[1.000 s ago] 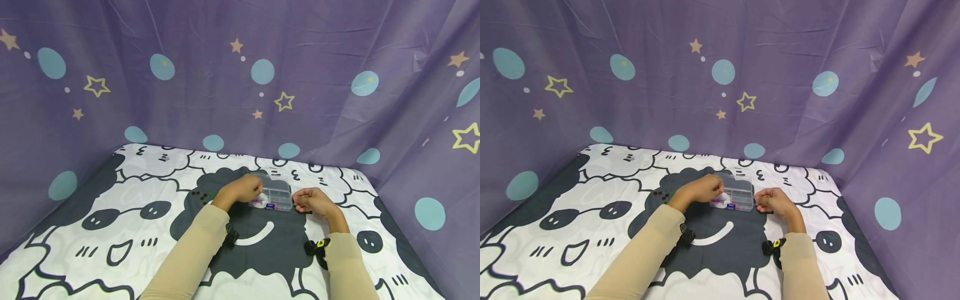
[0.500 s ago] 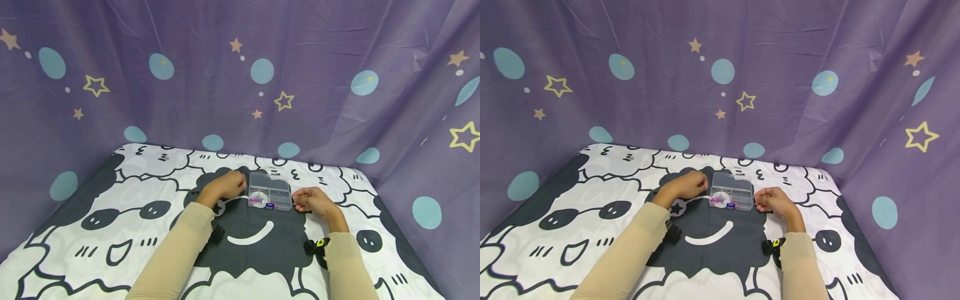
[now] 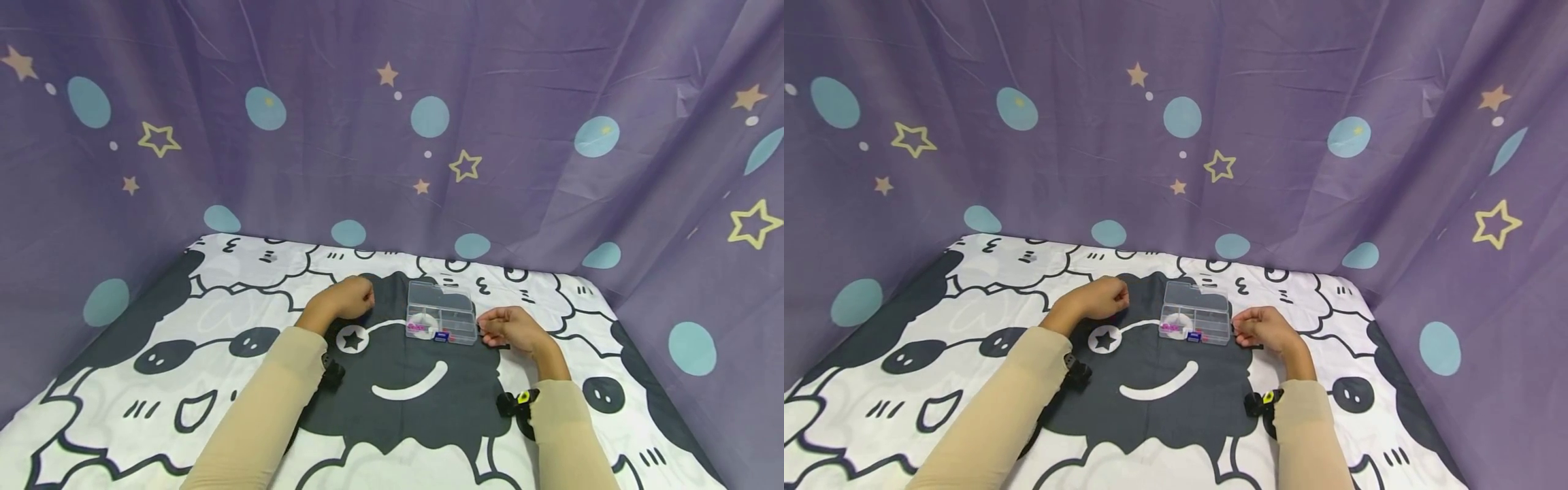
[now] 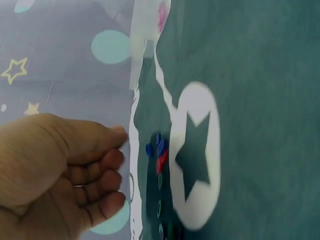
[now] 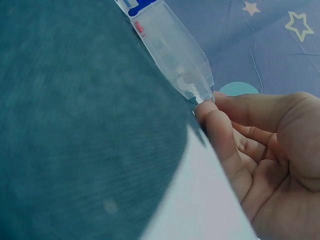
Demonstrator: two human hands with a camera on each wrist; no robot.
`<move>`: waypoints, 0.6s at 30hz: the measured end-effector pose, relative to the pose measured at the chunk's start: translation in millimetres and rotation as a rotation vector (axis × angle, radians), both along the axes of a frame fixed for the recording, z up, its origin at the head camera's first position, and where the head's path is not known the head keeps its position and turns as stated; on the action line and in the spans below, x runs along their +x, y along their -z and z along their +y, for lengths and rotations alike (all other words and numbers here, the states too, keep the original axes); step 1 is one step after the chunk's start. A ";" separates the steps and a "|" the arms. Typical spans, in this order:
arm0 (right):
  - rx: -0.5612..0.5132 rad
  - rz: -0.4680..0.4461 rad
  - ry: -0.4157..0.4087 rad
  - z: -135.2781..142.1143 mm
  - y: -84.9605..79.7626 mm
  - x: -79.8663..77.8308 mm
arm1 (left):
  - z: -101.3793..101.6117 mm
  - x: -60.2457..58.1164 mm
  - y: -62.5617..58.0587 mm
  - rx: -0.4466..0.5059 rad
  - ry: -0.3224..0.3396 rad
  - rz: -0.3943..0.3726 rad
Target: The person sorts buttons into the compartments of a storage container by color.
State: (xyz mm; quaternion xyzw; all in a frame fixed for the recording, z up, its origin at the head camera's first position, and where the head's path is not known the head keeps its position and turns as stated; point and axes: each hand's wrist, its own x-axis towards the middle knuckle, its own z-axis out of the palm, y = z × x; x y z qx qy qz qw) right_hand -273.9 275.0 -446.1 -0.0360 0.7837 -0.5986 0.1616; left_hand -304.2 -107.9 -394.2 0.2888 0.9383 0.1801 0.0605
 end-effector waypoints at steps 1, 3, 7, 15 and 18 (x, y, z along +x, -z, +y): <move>-0.001 -0.002 0.004 -0.1 0.1 0.1 | -2.7 -0.3 -0.3 -0.014 -0.002 -0.006; -0.002 -0.001 0.002 -0.1 0.6 0.3 | -8.1 -0.7 -0.4 -0.041 -0.009 -0.031; -0.012 0.010 -0.018 0.4 1.7 0.4 | -17.0 -1.6 0.8 -0.097 -0.021 -0.071; -0.015 0.009 -0.016 0.2 0.5 0.8 | -22.7 -0.9 0.0 -0.109 -0.012 -0.095; -0.009 0.019 -0.032 0.6 -0.4 1.2 | -22.5 -0.6 0.1 -0.110 -0.014 -0.093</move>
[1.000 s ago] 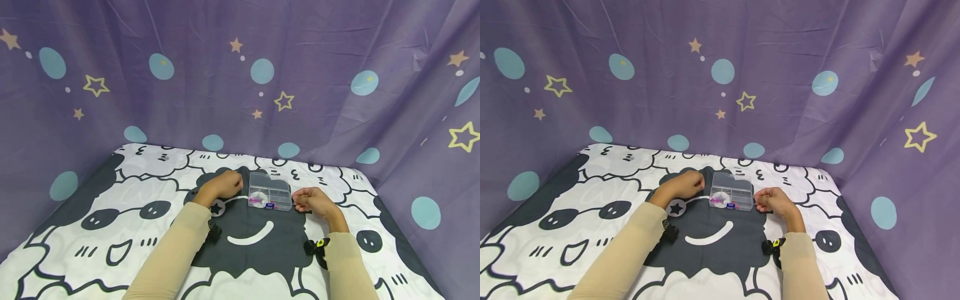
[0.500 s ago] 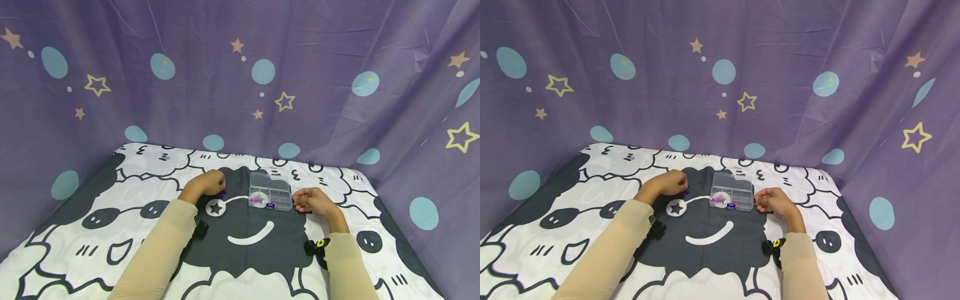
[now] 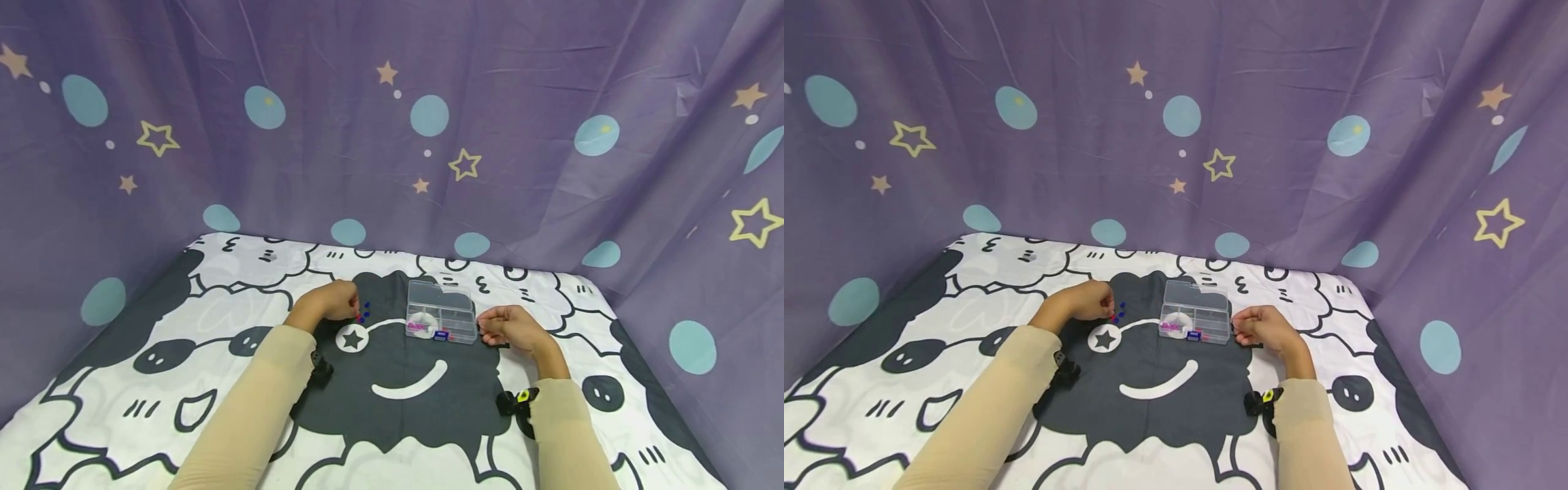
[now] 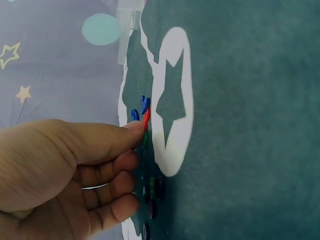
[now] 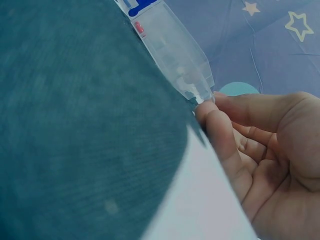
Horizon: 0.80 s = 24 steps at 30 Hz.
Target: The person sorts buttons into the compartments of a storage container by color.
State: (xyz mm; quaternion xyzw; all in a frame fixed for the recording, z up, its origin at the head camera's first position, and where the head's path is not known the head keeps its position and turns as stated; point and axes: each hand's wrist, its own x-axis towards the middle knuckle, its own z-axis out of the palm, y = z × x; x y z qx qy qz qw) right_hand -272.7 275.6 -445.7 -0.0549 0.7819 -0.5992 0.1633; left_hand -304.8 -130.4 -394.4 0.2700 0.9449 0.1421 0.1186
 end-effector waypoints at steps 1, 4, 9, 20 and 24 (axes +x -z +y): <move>0.000 0.001 -0.001 0.2 -0.2 0.1 | 0.0 -0.1 0.2 0.000 0.001 0.000; 0.000 0.000 0.000 0.2 -0.4 0.0 | 0.0 -0.9 1.2 -0.002 0.006 0.001; 0.002 0.001 -0.002 0.1 -0.2 -0.6 | 0.0 -1.2 2.4 -0.010 0.016 -0.014; -0.002 -0.003 0.004 1.6 3.4 -3.4 | 1.2 2.6 3.7 -0.004 0.056 -0.032; 0.000 0.005 -0.007 1.4 2.4 -3.2 | 0.3 1.4 4.4 0.029 0.038 -0.047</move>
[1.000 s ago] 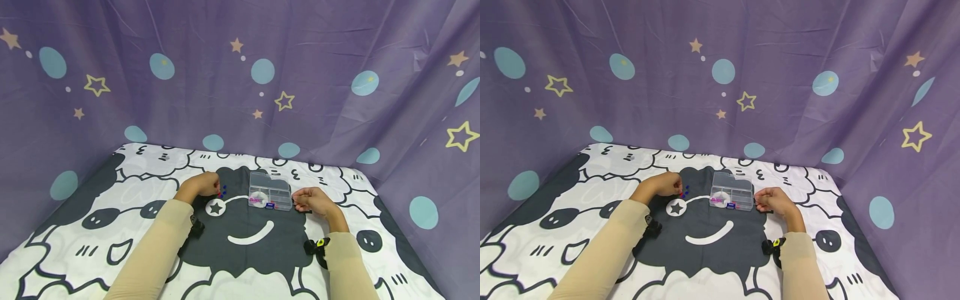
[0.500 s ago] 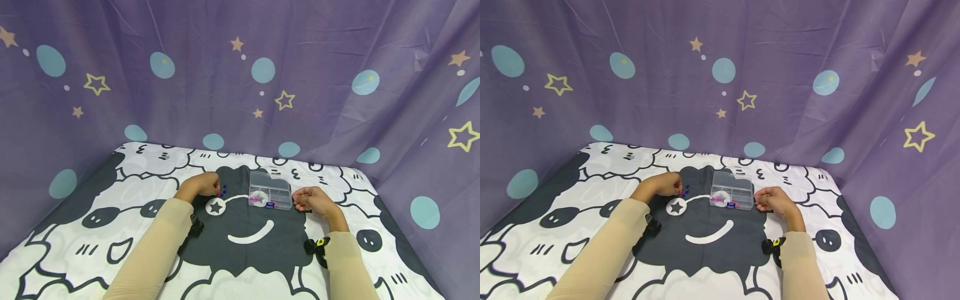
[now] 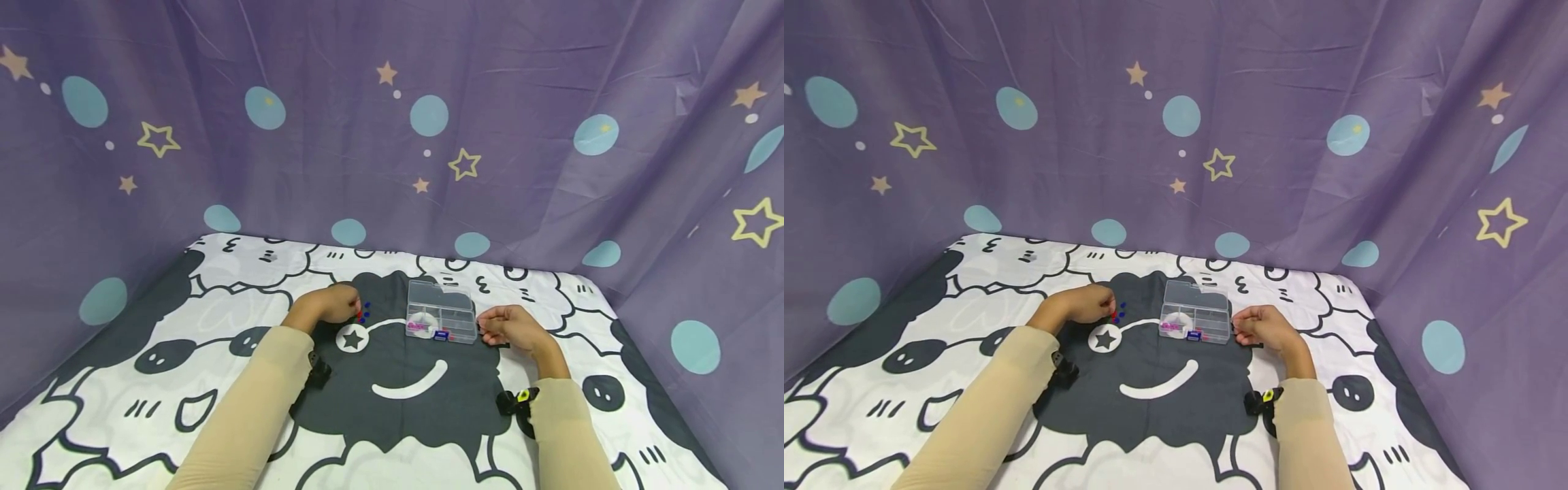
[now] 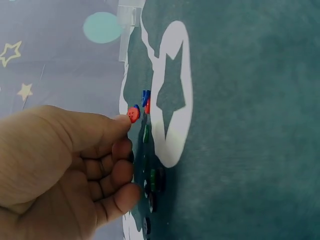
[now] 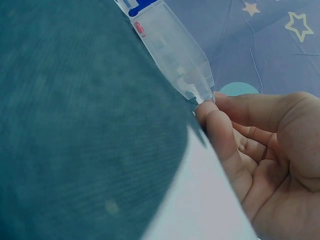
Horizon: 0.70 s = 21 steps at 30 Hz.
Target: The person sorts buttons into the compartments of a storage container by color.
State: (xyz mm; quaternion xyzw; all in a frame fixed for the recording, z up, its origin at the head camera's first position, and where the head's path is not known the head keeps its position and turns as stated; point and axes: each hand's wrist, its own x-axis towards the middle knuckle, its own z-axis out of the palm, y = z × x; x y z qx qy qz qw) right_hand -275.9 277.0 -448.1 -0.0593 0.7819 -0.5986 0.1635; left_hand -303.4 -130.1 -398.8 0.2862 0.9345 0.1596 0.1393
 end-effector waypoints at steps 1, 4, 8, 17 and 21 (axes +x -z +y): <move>-0.001 0.000 -0.001 0.0 -0.1 0.2 | -0.2 -0.5 0.2 0.009 -0.008 -0.009; -0.006 -0.004 0.003 0.0 -0.2 0.2 | -0.4 -1.8 0.6 0.039 -0.002 -0.007; -0.004 -0.002 0.004 0.0 -0.3 0.3 | 0.5 -2.4 -1.1 0.071 0.017 0.015; 0.003 -0.004 0.011 -0.4 1.1 -0.6 | 8.8 -1.5 -5.4 0.103 0.038 0.053; 0.000 0.003 0.009 -0.2 0.9 -0.3 | 15.8 -1.9 -7.3 0.103 0.055 0.077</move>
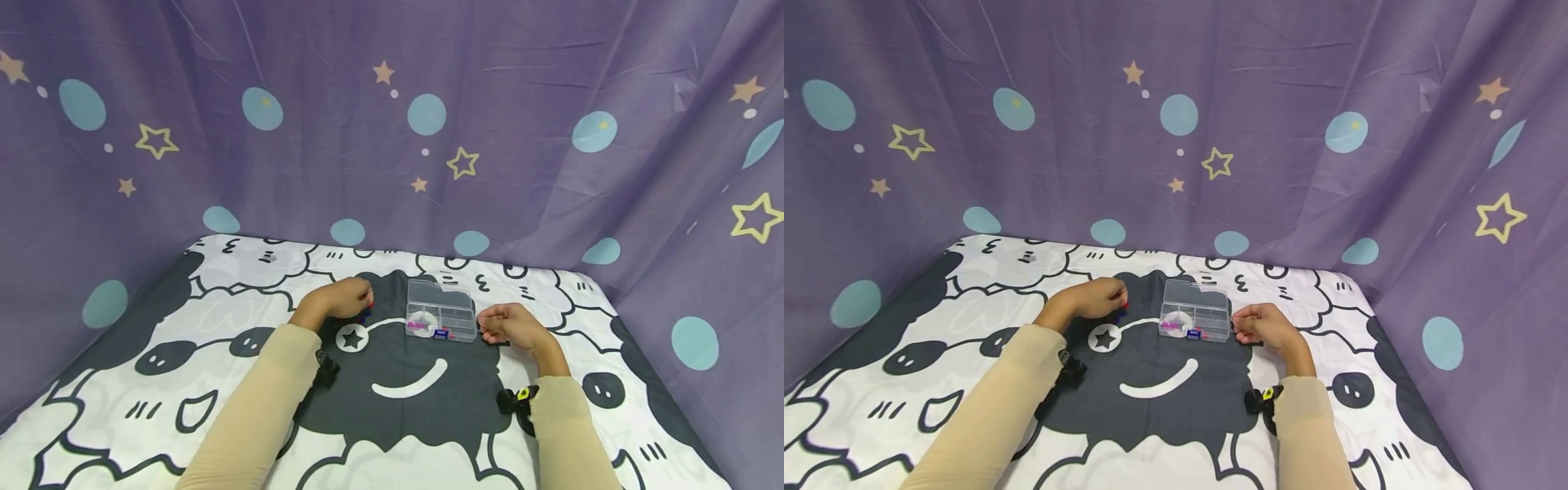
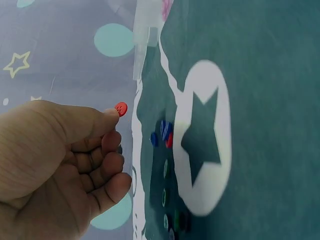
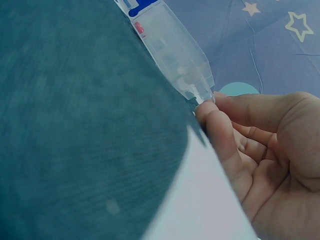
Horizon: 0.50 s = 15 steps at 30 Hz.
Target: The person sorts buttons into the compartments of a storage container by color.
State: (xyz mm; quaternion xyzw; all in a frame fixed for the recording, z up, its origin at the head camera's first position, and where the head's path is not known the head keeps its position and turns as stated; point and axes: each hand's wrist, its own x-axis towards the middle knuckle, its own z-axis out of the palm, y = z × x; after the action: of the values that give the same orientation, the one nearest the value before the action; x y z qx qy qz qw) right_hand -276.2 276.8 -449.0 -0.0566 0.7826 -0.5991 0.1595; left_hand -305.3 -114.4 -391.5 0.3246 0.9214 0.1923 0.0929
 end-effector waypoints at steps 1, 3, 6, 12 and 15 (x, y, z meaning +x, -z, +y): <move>-0.003 -0.005 0.009 -0.3 -0.2 0.0 | 1.8 -0.3 -0.2 -0.005 0.002 0.005; -0.002 -0.004 0.002 0.0 -0.1 -0.2 | 5.1 -0.6 -0.8 -0.009 0.009 0.006; 0.003 -0.006 0.007 -0.4 -0.2 -0.7 | 10.3 -0.6 -2.0 -0.013 0.014 0.001; 0.010 -0.012 0.022 -0.9 -0.2 -1.8 | 21.2 0.1 -4.0 -0.025 0.037 0.020; 0.006 -0.009 0.011 0.0 -0.6 -1.1 | 27.7 0.9 -5.9 -0.010 0.044 0.008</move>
State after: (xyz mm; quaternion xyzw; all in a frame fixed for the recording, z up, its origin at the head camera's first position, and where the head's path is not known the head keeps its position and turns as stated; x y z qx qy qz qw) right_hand -277.3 276.8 -448.3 -0.0491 0.7838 -0.5981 0.1596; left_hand -304.4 -86.6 -385.6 0.3449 0.9154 0.1844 0.0952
